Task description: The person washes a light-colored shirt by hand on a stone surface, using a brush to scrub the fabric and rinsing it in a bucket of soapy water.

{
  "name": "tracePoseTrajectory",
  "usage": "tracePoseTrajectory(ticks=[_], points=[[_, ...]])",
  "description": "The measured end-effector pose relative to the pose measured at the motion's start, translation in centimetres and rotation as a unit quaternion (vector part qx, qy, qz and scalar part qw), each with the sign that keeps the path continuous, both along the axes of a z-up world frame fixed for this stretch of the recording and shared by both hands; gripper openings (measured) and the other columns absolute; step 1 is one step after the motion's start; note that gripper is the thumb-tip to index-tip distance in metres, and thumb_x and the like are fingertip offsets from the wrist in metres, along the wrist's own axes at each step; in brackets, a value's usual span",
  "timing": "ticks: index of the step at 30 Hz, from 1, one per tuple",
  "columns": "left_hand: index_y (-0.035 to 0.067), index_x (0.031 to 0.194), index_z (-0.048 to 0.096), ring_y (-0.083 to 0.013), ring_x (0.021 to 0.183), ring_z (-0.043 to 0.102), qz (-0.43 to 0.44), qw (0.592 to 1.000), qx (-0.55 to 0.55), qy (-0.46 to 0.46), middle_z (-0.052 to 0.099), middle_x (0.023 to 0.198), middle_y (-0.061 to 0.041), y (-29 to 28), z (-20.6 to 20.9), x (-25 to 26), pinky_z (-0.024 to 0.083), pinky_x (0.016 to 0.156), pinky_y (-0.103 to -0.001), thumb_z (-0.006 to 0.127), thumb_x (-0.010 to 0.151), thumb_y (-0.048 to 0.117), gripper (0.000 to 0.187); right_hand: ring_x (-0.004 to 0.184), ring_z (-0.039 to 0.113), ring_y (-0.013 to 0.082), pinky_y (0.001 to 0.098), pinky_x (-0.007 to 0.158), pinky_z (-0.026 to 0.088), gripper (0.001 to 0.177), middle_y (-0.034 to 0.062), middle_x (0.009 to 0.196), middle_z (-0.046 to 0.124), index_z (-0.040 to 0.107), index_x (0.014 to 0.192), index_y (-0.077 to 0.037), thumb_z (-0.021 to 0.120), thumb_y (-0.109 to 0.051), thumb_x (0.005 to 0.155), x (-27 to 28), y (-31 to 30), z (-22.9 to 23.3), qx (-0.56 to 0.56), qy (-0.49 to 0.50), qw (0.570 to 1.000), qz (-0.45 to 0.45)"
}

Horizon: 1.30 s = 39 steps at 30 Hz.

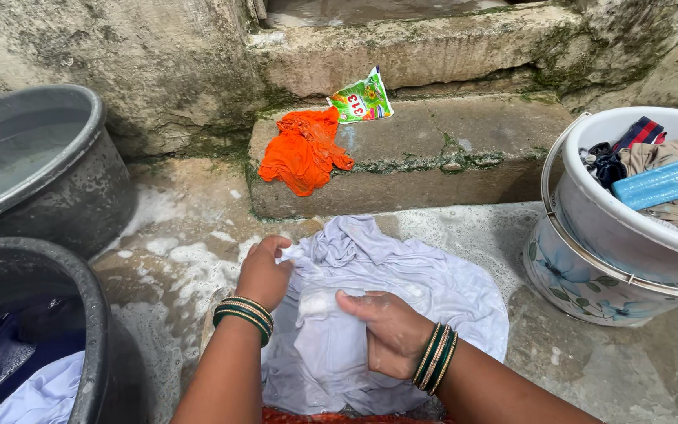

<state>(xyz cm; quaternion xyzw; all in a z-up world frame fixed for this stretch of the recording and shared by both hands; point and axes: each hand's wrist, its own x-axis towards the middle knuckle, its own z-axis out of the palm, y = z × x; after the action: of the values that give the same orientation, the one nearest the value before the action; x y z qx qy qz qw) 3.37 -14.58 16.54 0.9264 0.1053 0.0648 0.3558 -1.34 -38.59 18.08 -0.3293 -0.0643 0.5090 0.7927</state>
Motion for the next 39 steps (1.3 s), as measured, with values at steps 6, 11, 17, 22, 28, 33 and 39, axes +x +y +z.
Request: tracePoseTrajectory(ticks=[6,11,17,22,28,33,39], points=[[0.030,0.158,0.027,-0.0425,0.153,0.021,0.196,0.901,0.143,0.360,0.021,0.164,-0.014,5.7,-8.4,-6.1,0.030,0.116,-0.062,0.049,0.100,0.028,0.062,0.119,0.067,0.0274,0.0481,0.104,0.052,0.060,0.0133,0.129,0.071,0.059,0.135,-0.001,0.047,-0.049,0.101,0.8,-0.2,0.3,-0.023,0.050,0.998,-0.030],[0.034,0.157,0.029,-0.0415,0.155,0.023,0.213,0.890,0.125,0.384,0.024,0.165,-0.016,5.8,-7.2,-6.4,0.034,0.117,-0.062,0.054,0.100,0.028,0.063,0.121,0.065,0.0292,0.0486,0.106,0.050,0.067,0.0162,0.131,0.067,0.057,0.138,-0.001,0.044,-0.057,0.104,1.1,-0.2,0.1,0.073,0.083,0.994,0.001],[0.026,0.151,0.033,-0.0467,0.143,0.039,0.246,0.913,0.112,0.305,0.034,0.158,-0.021,6.2,-7.9,-6.0,0.041,0.112,-0.057,0.060,0.096,0.025,0.062,0.123,0.065,0.0273,0.0500,0.107,0.051,0.053,0.0129,0.131,0.067,0.056,0.138,-0.004,0.047,-0.045,0.104,1.1,-0.3,0.6,0.046,0.055,0.995,-0.076],[0.021,0.157,0.038,-0.0500,0.137,0.051,0.257,0.956,0.114,0.086,0.048,0.150,-0.025,6.2,-8.8,-5.7,0.041,0.117,-0.055,0.062,0.099,0.025,0.063,0.120,0.066,0.0278,0.0520,0.106,0.051,0.045,0.0128,0.129,0.067,0.055,0.137,-0.001,0.049,-0.034,0.106,1.7,-0.1,-0.1,0.013,0.037,0.989,-0.142],[0.037,0.154,0.038,-0.0477,0.137,0.046,0.130,0.947,0.131,0.264,0.033,0.158,-0.014,6.0,-9.1,-2.9,0.038,0.114,-0.054,0.064,0.085,0.010,0.079,0.117,0.066,0.0254,0.0505,0.106,0.052,0.042,0.0113,0.128,0.067,0.056,0.138,-0.001,0.049,-0.031,0.109,1.6,0.3,-1.5,0.039,0.037,0.989,-0.140],[0.025,0.151,0.040,-0.0482,0.128,0.057,0.169,0.950,0.113,0.237,0.037,0.154,-0.019,5.8,-9.6,-2.5,0.048,0.109,-0.052,0.073,0.084,0.020,0.074,0.117,0.068,0.0267,0.0502,0.105,0.052,0.046,0.0116,0.127,0.069,0.057,0.135,-0.002,0.045,-0.038,0.108,1.6,0.0,-1.3,0.022,0.056,0.989,-0.132],[0.031,0.156,0.036,-0.0430,0.143,0.044,0.215,0.935,0.130,0.249,0.040,0.155,-0.017,6.6,-10.9,-2.7,0.043,0.112,-0.055,0.049,0.103,0.021,0.056,0.118,0.067,0.0278,0.0505,0.105,0.051,0.050,0.0124,0.127,0.069,0.058,0.132,-0.004,0.042,-0.045,0.107,1.8,0.2,-1.6,0.016,0.082,0.989,-0.125]])
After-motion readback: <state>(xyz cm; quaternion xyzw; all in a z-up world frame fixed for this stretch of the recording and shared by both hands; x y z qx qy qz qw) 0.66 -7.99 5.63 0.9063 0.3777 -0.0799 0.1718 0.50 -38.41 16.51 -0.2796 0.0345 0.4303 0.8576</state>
